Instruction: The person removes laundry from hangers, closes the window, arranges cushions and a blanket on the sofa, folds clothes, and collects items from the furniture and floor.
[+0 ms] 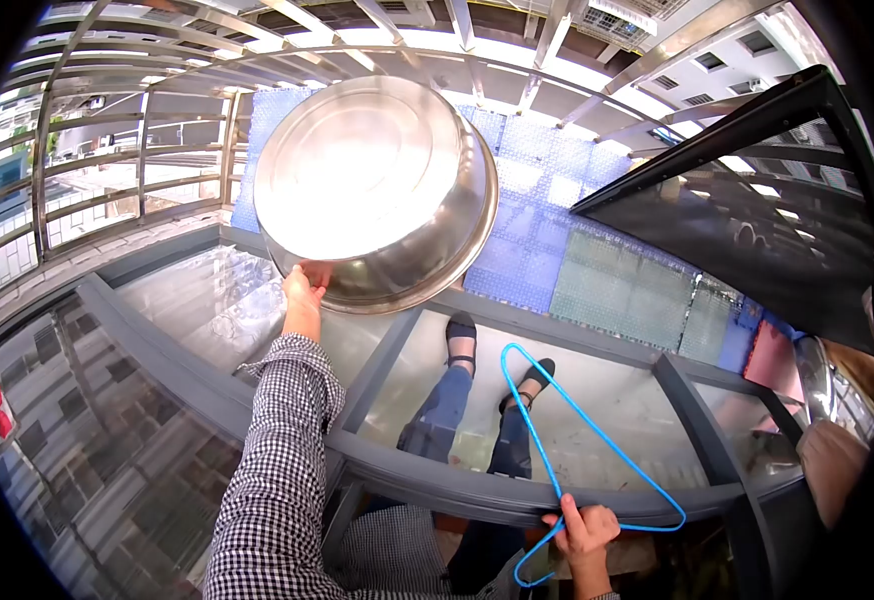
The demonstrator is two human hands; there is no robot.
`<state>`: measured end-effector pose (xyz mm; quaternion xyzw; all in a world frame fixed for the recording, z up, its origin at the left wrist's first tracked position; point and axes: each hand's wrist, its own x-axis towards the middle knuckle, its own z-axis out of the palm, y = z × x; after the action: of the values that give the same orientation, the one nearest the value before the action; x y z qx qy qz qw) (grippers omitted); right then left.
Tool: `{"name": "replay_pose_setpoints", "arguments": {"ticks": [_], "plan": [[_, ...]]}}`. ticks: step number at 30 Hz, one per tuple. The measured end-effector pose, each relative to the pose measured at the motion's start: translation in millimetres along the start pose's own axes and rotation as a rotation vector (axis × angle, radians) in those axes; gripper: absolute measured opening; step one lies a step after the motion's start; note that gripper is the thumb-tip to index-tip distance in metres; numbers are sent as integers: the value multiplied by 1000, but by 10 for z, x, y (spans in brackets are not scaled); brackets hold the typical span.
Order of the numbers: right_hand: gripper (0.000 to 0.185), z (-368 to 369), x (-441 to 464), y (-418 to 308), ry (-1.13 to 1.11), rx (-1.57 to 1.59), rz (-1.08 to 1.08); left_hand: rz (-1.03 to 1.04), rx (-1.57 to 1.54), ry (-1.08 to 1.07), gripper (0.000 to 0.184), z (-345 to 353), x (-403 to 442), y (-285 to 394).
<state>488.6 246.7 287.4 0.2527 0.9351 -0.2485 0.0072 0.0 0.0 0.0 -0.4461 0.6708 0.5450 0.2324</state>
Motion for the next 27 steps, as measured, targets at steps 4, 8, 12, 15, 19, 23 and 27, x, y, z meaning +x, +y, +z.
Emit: {"name": "replay_pose_setpoints", "arguments": {"ticks": [4, 8, 12, 15, 19, 23, 27], "plan": [[35, -92, -45, -139, -23, 86, 10, 98, 206, 166, 30, -252, -498, 205], [34, -94, 10, -75, -11, 48, 9, 194, 320, 372, 38, 195, -683, 39], [35, -100, 47, -65, 21, 56, 26, 580, 720, 336, 42, 525, -1040, -228], [36, -72, 95, -99, 63, 51, 21, 625, 782, 98, 38, 910, -1611, -636], [34, -215, 135, -131, 50, 116, 19, 639, 613, -548, 32, 1195, -2713, -1195], [29, -474, 185, -82, 167, 48, -20, 892, 868, -936, 29, 872, -4306, -910], [22, -1104, 209, -223, 256, 235, 213, 1138, 849, -1300, 27, 366, -5075, -947]]}}
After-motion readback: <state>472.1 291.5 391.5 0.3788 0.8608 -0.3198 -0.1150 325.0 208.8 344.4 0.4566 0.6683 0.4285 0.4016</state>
